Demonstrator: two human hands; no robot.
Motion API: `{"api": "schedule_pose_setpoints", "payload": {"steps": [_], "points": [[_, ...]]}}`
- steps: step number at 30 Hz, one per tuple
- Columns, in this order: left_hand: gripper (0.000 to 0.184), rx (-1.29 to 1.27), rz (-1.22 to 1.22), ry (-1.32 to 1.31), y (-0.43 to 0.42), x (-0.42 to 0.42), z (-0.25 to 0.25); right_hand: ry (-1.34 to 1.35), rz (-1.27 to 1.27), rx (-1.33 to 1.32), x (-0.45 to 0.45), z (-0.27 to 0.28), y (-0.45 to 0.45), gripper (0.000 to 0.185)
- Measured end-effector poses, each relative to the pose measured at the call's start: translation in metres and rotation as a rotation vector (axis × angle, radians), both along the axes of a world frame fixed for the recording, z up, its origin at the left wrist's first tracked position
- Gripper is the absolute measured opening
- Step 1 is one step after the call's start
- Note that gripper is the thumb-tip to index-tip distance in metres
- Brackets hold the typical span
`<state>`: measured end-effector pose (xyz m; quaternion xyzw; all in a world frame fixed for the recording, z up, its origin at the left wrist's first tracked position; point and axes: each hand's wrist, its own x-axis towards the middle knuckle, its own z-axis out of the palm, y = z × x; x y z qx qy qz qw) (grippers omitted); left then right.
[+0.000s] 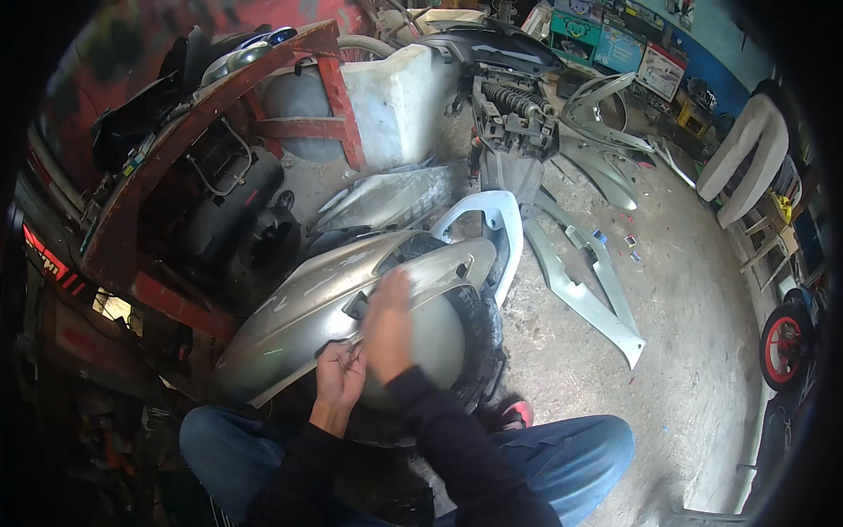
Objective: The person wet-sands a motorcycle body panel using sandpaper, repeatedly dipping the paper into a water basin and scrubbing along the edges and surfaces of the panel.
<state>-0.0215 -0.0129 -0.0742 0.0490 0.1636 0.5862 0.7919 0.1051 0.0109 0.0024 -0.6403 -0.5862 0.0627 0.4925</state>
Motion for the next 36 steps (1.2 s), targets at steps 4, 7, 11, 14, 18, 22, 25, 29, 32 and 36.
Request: {"api": "schedule_pose_setpoints", "payload": {"steps": [4, 7, 11, 14, 18, 22, 25, 29, 32, 36], "points": [[0.028, -0.044, 0.041, 0.207, -0.008, 0.008, 0.064, 0.051, -0.033, 0.046, 0.013, -0.008, 0.026, 0.042], [0.030, -0.085, 0.048, 0.196, -0.011, 0.011, 0.059, 0.001, -0.095, 0.061, 0.010, -0.013, 0.029, 0.045], [0.036, -0.055, 0.018, 0.190, -0.001, 0.003, 0.059, -0.252, 0.185, -0.019, -0.002, -0.007, 0.001, 0.049], [0.031, -0.068, 0.028, 0.188, 0.001, 0.002, 0.060, -0.096, 0.078, 0.137, 0.054, -0.008, 0.016, 0.037], [0.023, -0.092, 0.036, 0.175, 0.000, -0.002, 0.058, -0.235, 0.290, 0.149, 0.053, 0.009, -0.008, 0.034], [0.021, -0.075, 0.030, 0.185, -0.003, 0.001, 0.063, -0.276, 0.120, 0.138, 0.069, 0.008, -0.005, 0.032], [0.024, -0.058, 0.018, 0.181, -0.008, 0.008, 0.060, -0.190, 0.141, 0.100, 0.055, 0.009, -0.001, 0.032], [0.027, -0.053, 0.019, 0.214, -0.008, 0.004, 0.059, -0.316, 0.361, 0.094, 0.056, 0.008, -0.021, 0.032], [0.026, -0.059, 0.071, 0.211, -0.009, 0.008, 0.065, -0.187, 0.131, 0.051, 0.070, 0.005, -0.004, 0.031], [0.023, -0.027, 0.081, 0.232, -0.002, -0.002, 0.056, -0.283, 0.531, 0.014, 0.032, 0.008, -0.031, 0.029]]}}
